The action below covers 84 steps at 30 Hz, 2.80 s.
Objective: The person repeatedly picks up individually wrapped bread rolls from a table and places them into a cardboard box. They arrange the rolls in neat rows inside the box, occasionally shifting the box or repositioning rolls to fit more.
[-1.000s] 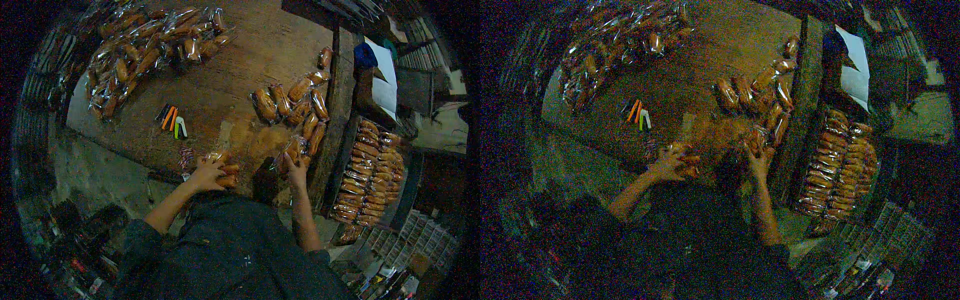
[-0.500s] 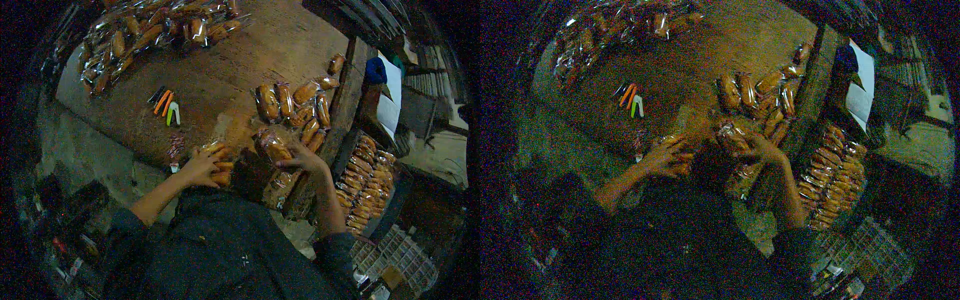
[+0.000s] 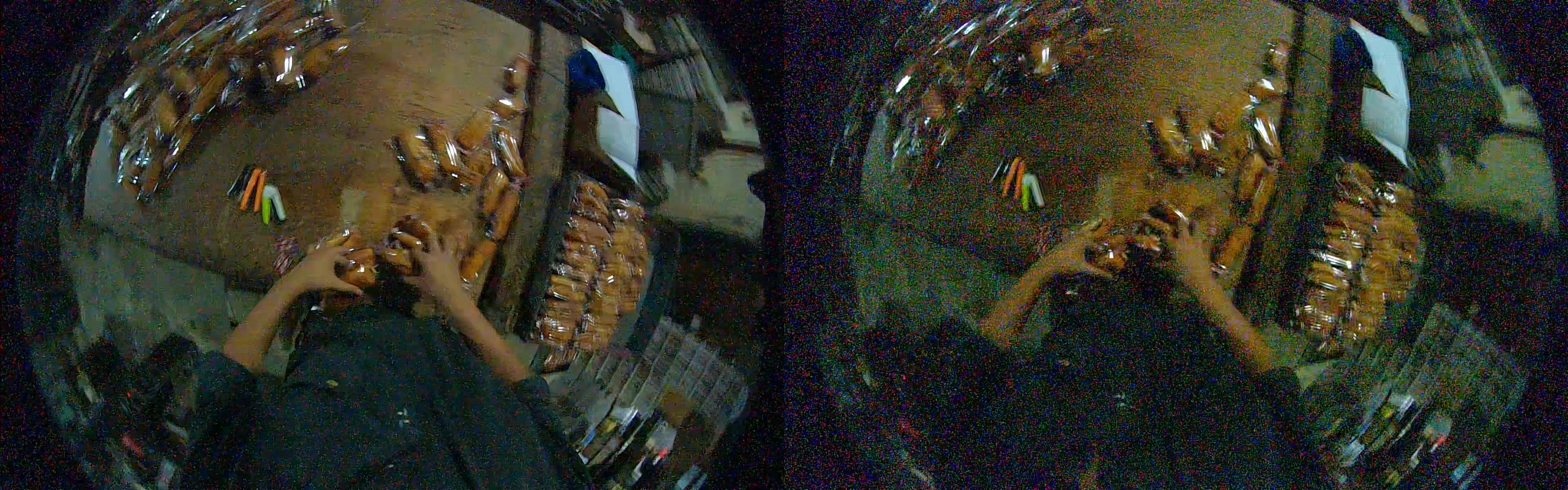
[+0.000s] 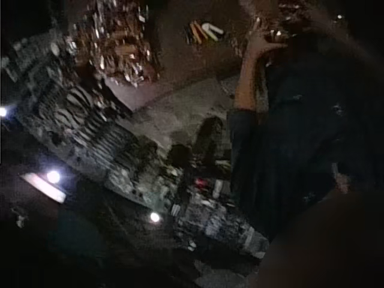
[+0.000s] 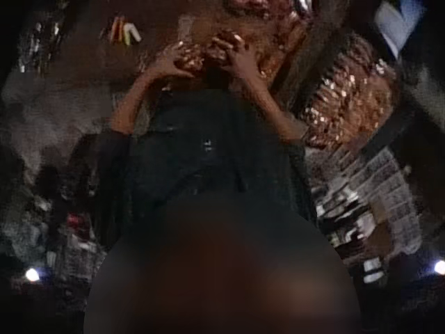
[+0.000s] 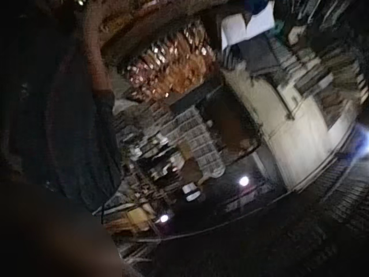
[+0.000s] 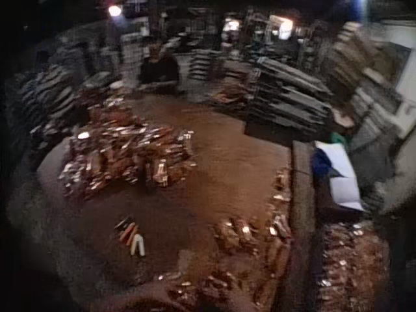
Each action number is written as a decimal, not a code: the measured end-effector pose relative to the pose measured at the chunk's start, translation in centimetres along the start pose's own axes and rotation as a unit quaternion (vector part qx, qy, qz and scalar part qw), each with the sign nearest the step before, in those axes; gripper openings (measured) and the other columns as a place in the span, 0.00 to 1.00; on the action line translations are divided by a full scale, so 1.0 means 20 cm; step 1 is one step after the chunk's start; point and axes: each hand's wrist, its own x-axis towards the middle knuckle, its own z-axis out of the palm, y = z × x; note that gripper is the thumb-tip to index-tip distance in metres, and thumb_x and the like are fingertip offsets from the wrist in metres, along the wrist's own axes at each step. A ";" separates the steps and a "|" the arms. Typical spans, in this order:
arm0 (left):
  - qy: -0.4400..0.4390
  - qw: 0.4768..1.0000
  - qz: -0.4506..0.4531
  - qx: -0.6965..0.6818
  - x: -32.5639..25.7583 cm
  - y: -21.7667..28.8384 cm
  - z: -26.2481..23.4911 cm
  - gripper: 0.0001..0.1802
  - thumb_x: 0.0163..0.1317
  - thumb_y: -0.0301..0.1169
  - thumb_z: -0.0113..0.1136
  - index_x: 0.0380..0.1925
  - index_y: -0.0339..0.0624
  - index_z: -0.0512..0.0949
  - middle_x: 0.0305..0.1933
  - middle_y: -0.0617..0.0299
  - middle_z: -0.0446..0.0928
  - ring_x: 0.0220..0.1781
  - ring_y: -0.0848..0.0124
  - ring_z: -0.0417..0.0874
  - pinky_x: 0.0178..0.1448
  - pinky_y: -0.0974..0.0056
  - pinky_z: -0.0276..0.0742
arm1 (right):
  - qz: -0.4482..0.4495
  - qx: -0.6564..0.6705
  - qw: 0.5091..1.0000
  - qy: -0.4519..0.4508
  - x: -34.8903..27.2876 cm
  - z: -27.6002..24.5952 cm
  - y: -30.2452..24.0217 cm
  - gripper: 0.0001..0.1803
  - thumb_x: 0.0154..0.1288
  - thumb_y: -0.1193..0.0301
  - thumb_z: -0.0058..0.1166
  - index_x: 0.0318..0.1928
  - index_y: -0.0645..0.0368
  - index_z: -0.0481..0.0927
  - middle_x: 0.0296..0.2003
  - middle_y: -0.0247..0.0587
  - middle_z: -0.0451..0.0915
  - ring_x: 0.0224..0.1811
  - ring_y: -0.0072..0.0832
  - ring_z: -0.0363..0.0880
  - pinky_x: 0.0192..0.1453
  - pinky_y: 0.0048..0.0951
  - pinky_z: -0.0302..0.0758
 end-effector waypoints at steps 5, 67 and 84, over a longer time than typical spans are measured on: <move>0.010 0.999 0.027 0.035 -0.03 0.06 -0.07 0.42 0.44 0.66 0.75 0.51 0.47 0.87 0.81 0.55 0.59 0.83 0.47 0.52 0.81 0.44 0.51 | 0.065 0.162 0.958 0.226 -0.20 0.10 0.02 0.46 0.46 0.49 0.79 0.68 0.40 0.76 0.69 0.55 0.67 0.70 0.58 0.65 0.70 0.61 0.67; 0.202 0.707 -0.033 -0.677 -0.33 0.34 0.27 0.24 0.58 0.46 0.68 0.52 0.46 0.79 0.58 0.61 0.79 0.60 0.60 0.77 0.62 0.48 0.69 | 0.042 0.064 0.988 0.137 -0.85 0.07 0.20 0.51 0.42 0.50 0.80 0.70 0.44 0.74 0.63 0.52 0.70 0.69 0.55 0.64 0.74 0.55 0.62; -0.035 0.861 0.156 -0.483 1.18 2.15 0.76 0.24 0.67 0.35 0.60 0.62 0.44 0.72 0.54 0.63 0.80 0.53 0.66 0.83 0.59 0.56 0.81 | 0.264 0.719 0.563 0.309 -2.59 0.12 1.26 0.42 0.37 0.63 0.86 0.56 0.59 0.80 0.54 0.37 0.82 0.57 0.32 0.80 0.60 0.37 0.78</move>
